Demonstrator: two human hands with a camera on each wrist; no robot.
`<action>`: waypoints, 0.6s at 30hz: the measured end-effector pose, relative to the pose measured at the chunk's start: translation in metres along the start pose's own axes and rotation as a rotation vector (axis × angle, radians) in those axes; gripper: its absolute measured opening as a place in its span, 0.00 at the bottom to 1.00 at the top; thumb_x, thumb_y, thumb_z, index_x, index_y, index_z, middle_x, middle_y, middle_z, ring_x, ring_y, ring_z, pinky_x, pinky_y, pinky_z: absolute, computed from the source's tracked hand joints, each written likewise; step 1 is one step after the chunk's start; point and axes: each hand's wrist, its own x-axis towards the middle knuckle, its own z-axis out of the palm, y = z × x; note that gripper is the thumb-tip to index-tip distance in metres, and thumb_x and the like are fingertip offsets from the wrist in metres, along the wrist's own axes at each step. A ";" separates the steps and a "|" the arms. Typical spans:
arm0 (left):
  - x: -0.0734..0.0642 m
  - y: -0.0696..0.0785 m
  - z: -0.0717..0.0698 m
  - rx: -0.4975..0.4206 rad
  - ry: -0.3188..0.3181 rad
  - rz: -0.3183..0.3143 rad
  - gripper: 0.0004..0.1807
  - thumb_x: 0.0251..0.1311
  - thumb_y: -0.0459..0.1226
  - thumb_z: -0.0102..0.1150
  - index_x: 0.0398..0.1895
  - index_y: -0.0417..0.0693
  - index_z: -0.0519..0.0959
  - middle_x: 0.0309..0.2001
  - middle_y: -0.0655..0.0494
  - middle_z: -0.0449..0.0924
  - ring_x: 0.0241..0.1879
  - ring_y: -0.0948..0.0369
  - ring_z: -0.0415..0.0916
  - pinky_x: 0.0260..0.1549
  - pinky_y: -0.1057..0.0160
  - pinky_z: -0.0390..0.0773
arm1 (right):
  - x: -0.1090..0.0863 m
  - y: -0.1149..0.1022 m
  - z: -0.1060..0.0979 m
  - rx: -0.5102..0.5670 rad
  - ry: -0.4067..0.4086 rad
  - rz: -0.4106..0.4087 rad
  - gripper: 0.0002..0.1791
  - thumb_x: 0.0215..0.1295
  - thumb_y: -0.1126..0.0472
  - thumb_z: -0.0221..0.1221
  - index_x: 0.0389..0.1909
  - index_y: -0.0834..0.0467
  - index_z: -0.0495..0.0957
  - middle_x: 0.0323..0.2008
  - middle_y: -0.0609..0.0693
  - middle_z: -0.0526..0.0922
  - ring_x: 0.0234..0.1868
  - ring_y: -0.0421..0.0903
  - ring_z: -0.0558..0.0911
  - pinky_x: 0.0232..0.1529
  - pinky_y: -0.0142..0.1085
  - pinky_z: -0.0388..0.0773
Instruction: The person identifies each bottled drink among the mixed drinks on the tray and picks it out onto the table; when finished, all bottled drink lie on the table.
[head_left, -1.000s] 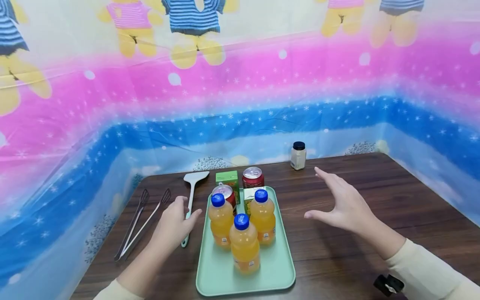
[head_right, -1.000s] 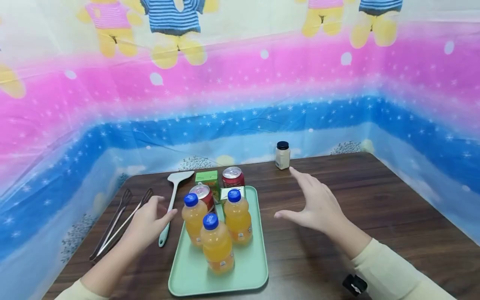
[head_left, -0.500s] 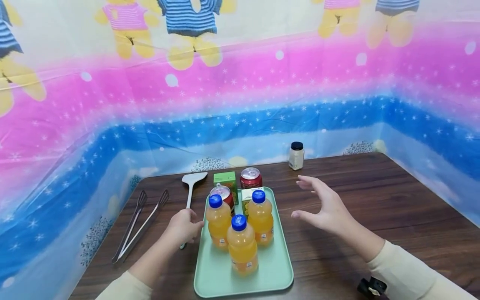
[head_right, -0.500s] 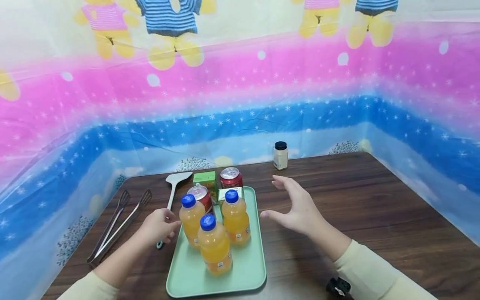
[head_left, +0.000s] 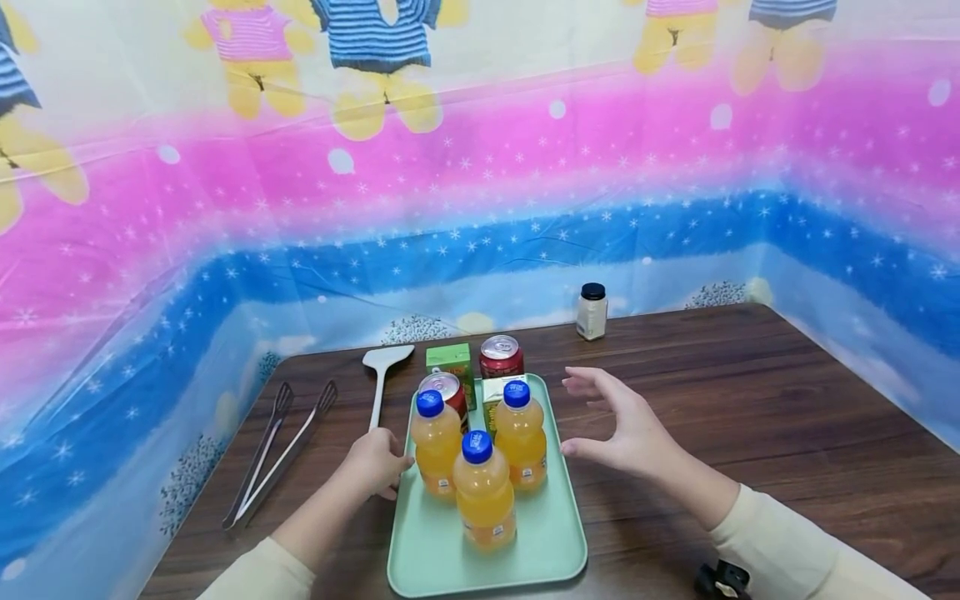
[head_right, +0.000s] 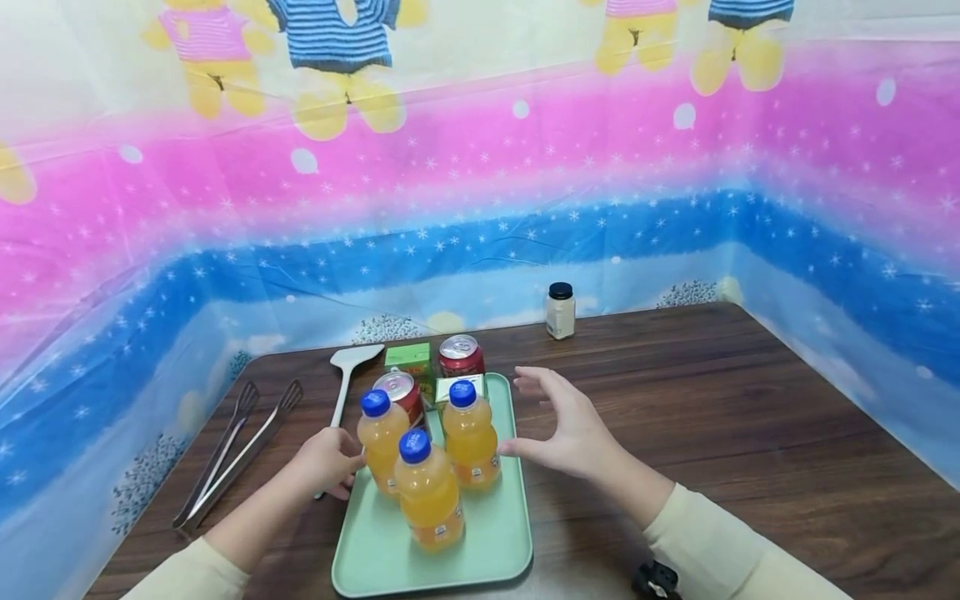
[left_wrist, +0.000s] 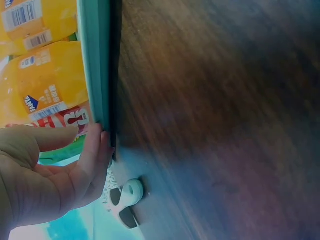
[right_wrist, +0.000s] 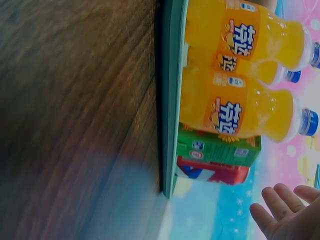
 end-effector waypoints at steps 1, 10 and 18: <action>0.000 0.000 0.001 0.003 -0.005 0.000 0.10 0.59 0.31 0.59 0.37 0.29 0.72 0.26 0.46 0.74 0.21 0.58 0.78 0.17 0.64 0.83 | 0.000 0.000 0.002 0.007 -0.004 0.007 0.45 0.45 0.52 0.73 0.65 0.51 0.62 0.56 0.48 0.74 0.56 0.47 0.74 0.53 0.49 0.76; 0.004 0.001 0.004 0.043 -0.031 -0.048 0.10 0.53 0.24 0.61 0.38 0.28 0.73 0.29 0.45 0.74 0.22 0.58 0.78 0.16 0.65 0.82 | -0.001 0.001 0.015 0.064 -0.013 0.046 0.44 0.43 0.54 0.74 0.64 0.47 0.64 0.53 0.42 0.75 0.54 0.44 0.74 0.55 0.50 0.75; 0.006 0.000 0.005 0.032 -0.046 -0.084 0.12 0.49 0.20 0.60 0.38 0.30 0.72 0.29 0.44 0.73 0.23 0.56 0.77 0.18 0.65 0.83 | 0.004 -0.003 0.026 0.127 -0.037 0.046 0.41 0.45 0.56 0.73 0.62 0.54 0.66 0.53 0.50 0.76 0.53 0.50 0.76 0.54 0.51 0.76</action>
